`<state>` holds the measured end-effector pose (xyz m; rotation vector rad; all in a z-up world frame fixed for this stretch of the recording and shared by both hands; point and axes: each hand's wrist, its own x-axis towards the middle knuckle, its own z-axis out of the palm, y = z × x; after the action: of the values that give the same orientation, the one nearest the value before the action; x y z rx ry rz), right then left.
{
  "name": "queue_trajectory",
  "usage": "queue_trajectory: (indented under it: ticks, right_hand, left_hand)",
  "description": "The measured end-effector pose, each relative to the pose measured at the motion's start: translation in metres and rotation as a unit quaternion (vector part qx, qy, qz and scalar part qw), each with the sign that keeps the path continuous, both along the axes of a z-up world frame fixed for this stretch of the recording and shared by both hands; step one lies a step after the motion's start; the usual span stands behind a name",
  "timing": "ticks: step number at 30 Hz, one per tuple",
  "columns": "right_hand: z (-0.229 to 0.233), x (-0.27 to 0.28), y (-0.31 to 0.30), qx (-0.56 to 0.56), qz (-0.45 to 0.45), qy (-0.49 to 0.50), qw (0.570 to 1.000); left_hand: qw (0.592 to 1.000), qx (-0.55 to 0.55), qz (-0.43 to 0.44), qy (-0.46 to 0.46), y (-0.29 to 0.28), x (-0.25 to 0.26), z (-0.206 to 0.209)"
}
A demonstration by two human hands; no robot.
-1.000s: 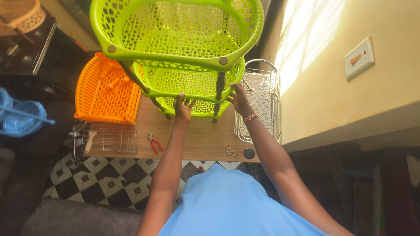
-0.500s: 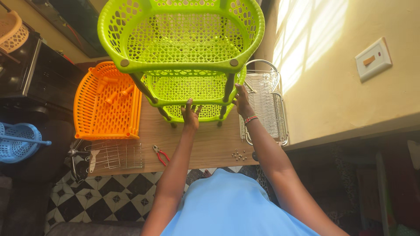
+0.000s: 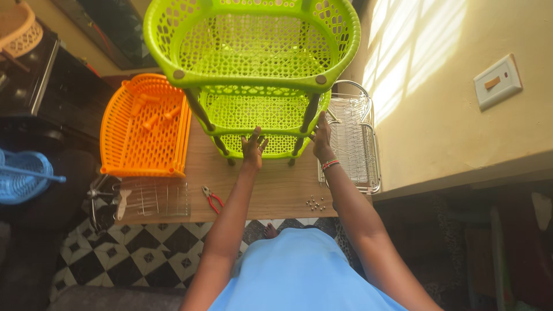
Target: The person assembles a metal wire storage rack by attaching a wire mesh panel to a metal frame on a table. They then disassemble a green plastic three-tier basket stand, remove the top basket, and place it on the table.
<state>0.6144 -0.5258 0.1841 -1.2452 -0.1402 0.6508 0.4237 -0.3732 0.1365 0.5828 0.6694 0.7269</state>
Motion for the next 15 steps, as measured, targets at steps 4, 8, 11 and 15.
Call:
queue_trajectory:
  ticks: [4, 8, 11, 15]
  right_hand:
    - [-0.009, -0.029, -0.004, -0.011, -0.035, -0.097, 0.995]
    - [-0.028, -0.062, -0.032, -0.069, -0.044, -0.22, 0.972]
    - [-0.039, -0.074, -0.046, -0.168, -0.055, -0.158, 0.971]
    - [-0.057, -0.081, -0.058, -0.149, 0.125, -0.102, 0.976]
  left_hand:
    - [1.0, 0.001, -0.006, 0.024, 0.01, -0.004, -0.003]
    - [1.0, 0.022, -0.003, 0.005, -0.004, -0.021, -0.02]
    - [1.0, -0.011, 0.018, -0.017, -0.009, -0.036, -0.026]
    - [0.998, -0.049, 0.044, -0.01, -0.028, -0.062, -0.037]
